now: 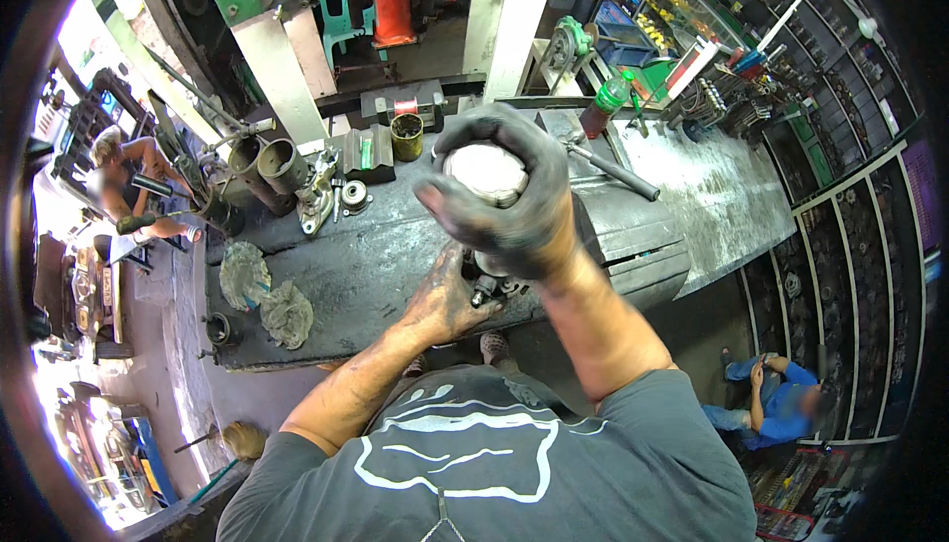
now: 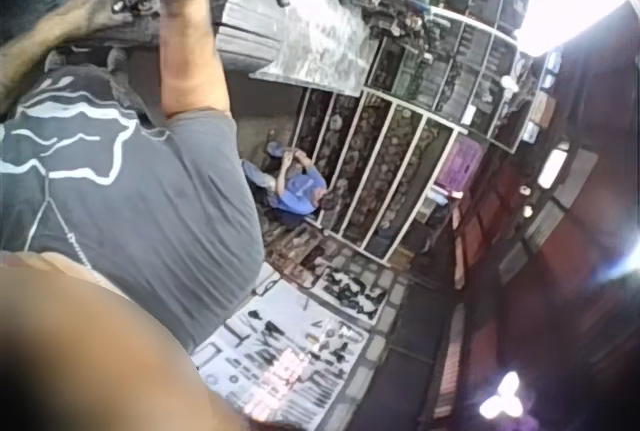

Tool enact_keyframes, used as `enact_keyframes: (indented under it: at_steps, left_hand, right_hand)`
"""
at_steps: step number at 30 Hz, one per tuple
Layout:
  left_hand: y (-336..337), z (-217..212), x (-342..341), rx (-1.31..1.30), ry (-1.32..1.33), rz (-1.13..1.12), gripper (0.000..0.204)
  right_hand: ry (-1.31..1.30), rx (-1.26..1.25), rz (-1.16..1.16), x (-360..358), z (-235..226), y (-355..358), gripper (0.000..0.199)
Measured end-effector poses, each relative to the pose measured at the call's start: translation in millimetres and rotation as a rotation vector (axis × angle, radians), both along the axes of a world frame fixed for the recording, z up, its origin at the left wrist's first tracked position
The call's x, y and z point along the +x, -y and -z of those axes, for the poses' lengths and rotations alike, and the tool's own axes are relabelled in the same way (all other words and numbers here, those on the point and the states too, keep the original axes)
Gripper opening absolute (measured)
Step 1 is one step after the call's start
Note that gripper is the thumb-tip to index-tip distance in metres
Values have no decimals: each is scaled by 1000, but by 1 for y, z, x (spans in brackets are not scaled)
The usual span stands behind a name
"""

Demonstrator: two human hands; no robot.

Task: The person assembles a mechanical component on a workbench using a red impact wrench and a hammer. They tighten bolts, reposition the part, and strike it with the hammer while other people are visible in the background.

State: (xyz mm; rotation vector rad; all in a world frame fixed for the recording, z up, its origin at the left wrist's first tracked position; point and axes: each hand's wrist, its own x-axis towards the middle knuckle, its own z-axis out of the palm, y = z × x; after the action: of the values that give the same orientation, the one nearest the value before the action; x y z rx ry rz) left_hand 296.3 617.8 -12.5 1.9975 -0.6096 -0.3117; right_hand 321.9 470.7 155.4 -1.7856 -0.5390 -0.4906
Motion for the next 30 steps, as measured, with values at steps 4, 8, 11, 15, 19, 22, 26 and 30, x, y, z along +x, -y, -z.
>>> enact_keyframes:
  at_steps: [4, 8, 11, 15, 19, 22, 26, 30]
  left_hand:
    - [-10, 2, 9, 23, 28, 49, 108]
    - [-6, 6, 2, 41, 34, -14, 107]
    - [0, 13, 1, -16, 84, -49, 106]
    - [-3, 22, 11, -25, 208, 82, 104]
    - [-4, 23, 9, -88, 52, 20, 105]
    - [-10, 3, 4, 25, 100, 47, 107]
    - [-36, -69, 27, 8, 286, 126, 137]
    - [-15, -140, 60, -677, -49, 244, 119]
  right_hand:
    - [-247, 396, -1043, 41, -7, 16, 40]
    - [-113, 465, -501, 34, -12, -3, 75]
    - [-110, 484, 26, -5, -4, -21, 85]
    - [-14, 112, 107, -6, 1, -4, 50]
    - [-223, 225, -157, 11, -2, 11, 36]
    - [-196, 245, -139, 2, -4, 4, 43]
    - [-69, -48, -78, -6, -9, 19, 73]
    - [-45, 6, -303, 39, -5, 102, 67]
